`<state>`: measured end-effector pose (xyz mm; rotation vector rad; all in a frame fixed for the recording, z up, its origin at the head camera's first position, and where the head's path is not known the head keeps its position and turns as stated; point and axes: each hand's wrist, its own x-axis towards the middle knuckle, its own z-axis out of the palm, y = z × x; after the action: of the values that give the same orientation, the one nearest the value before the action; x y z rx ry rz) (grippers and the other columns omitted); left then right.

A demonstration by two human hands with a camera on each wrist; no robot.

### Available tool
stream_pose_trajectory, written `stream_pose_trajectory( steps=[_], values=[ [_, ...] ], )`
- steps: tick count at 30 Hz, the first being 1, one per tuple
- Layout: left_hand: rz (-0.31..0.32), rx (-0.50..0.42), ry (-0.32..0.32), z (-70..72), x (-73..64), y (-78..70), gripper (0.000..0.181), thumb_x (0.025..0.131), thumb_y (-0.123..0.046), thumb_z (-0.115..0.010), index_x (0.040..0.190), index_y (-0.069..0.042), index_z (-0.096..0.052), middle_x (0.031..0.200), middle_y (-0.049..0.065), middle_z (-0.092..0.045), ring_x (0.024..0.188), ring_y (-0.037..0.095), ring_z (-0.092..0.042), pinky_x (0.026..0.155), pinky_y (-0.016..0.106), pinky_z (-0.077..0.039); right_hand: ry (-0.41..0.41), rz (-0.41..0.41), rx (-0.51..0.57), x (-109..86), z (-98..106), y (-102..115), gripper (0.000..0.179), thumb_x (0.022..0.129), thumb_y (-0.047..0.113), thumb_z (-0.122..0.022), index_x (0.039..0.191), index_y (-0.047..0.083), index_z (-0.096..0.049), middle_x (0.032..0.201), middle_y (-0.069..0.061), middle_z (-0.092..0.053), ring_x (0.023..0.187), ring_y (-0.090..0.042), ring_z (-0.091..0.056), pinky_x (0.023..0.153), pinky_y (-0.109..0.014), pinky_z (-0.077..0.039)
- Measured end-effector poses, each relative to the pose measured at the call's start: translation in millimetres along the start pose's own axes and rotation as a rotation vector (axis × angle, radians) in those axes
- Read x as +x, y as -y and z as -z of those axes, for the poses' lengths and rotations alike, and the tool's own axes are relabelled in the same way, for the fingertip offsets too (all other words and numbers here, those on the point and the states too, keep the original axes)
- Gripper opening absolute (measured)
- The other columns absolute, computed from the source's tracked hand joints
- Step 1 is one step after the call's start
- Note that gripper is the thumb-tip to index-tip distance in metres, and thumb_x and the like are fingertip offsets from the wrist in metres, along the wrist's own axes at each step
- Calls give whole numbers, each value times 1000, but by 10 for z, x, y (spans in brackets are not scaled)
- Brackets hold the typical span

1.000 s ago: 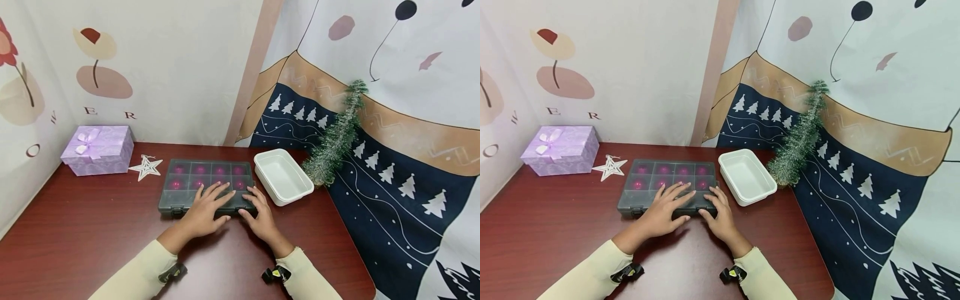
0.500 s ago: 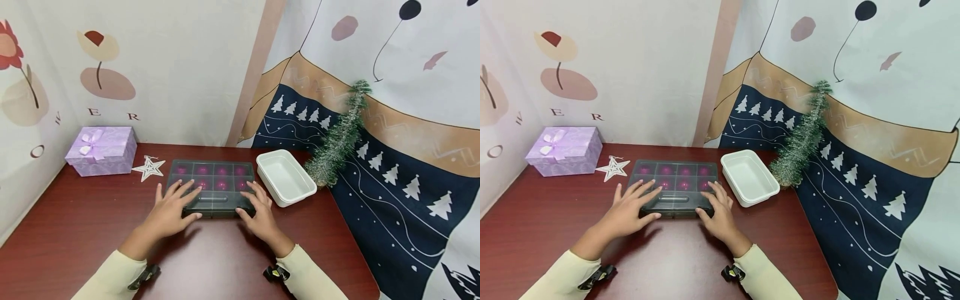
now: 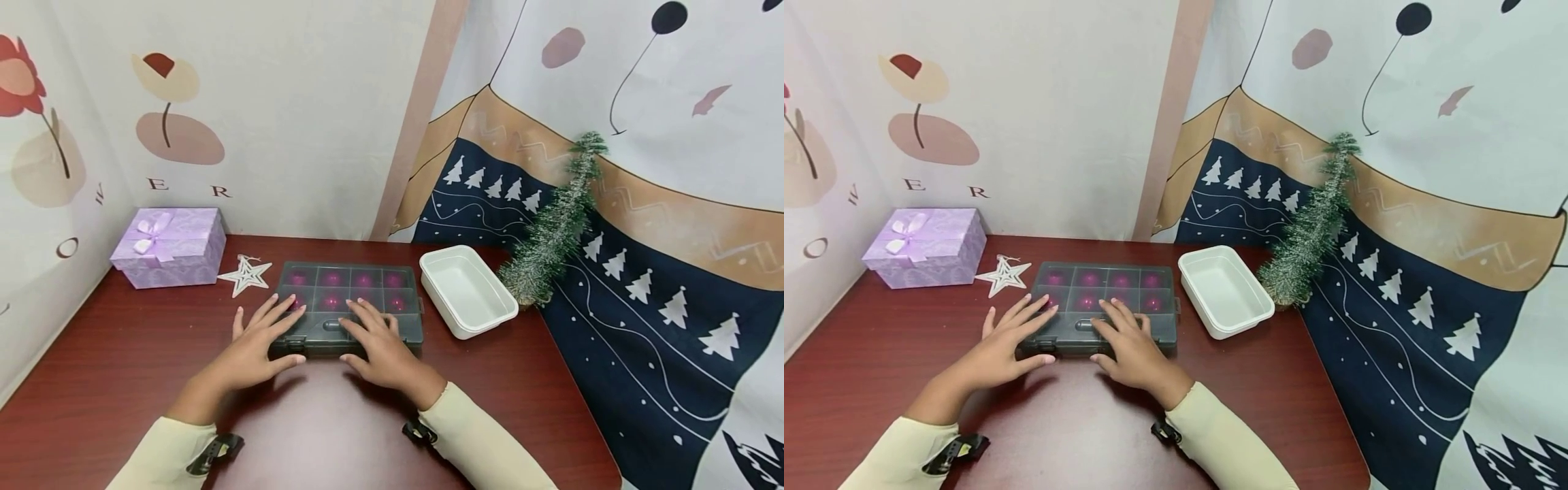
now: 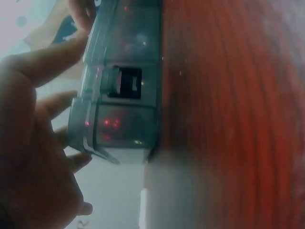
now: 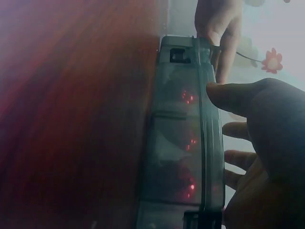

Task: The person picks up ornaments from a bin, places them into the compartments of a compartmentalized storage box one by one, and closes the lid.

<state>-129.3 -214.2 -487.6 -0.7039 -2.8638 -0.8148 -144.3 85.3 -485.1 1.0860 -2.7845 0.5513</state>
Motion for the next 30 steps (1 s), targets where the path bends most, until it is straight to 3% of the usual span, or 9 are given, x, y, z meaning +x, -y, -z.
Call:
stream_pose_trajectory(
  steps=[4,11,19,26,30],
  values=[
    [-3,-30,32,22,-30,43,89,90,-42,-89,165,-16,-49,180,18,-31,163,60,-18,114,96,-3,25,33,-57,78,-24,93,65,105,42,-73,162,19,-53,181,-8,-30,169,-29,-26,119,-63,-39],
    [8,-83,88,25,-47,107,92,90,-37,-89,168,-20,-44,184,13,-20,162,67,-10,113,97,0,70,52,-102,225,-55,176,65,108,45,-68,166,25,-48,184,-5,-25,172,-27,-21,124,-71,-36],
    [24,-174,91,-72,-43,193,87,94,-27,-85,170,-22,-42,186,9,-14,163,66,-7,112,98,1,162,25,-155,315,-88,176,66,107,49,-68,167,36,-45,186,-2,-19,173,-27,-16,127,-72,-32],
    [9,-180,59,-108,-43,207,84,94,-3,-77,169,-21,-43,185,10,-14,162,65,-10,113,97,1,194,10,-174,319,-100,184,67,107,54,-66,168,41,-42,185,-3,-20,173,-26,-17,131,-69,-28],
    [15,-154,45,-134,-47,207,82,96,1,-74,169,-21,-44,185,9,-17,163,64,-12,114,95,-1,197,6,-169,306,-108,186,68,106,55,-67,168,41,-41,185,-3,-20,173,-25,-17,133,-68,-26]
  ],
)
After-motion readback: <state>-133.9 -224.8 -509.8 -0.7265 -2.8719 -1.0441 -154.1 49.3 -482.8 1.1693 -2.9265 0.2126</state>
